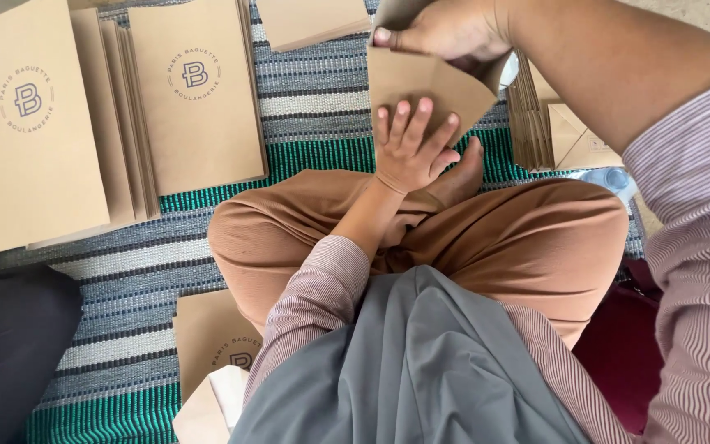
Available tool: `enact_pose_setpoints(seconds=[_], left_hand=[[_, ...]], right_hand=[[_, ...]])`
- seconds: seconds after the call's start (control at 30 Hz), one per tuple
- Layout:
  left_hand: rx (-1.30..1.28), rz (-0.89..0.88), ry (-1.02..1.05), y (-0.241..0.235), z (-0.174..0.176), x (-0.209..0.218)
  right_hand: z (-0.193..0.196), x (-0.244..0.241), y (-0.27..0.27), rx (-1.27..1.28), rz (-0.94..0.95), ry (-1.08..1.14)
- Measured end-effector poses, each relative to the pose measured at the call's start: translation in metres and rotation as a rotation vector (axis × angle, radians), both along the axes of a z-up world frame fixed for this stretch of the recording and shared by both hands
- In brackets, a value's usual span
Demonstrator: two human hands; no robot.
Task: The person sits on a striped rug and folds flat brown paper boxes into upright containers. They manipulate the cardboard flaps and crease the edges by hand to form the box structure, then place the finished items aside.
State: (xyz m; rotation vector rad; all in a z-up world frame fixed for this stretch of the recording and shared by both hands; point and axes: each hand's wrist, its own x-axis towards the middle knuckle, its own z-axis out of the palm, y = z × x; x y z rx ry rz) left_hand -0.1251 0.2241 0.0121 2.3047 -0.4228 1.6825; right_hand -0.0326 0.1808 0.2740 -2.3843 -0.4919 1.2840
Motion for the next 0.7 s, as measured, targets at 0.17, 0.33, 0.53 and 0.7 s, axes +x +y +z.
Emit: enact_pose_setpoints(seconds=[0.17,0.33,0.53,0.7], left_hand=[[0.098,0.076,-0.048,0.005,0.002,0.006],[0.152,0.181,-0.137,0.005,0.01,0.007],[0.106,0.231,-0.077,0.009,0.006,-0.002],[0.029,0.236,-0.054,0.01,0.022,-0.006]], right_hand=[[0.024,-0.025,-0.002,-0.044,-0.022,0.347],[0.045,-0.048,0.001,-0.166,0.064,0.303],[0.036,-0.042,0.004,-0.154,0.156,0.23],[0.022,-0.027,0.001,-0.058,0.055,0.284]])
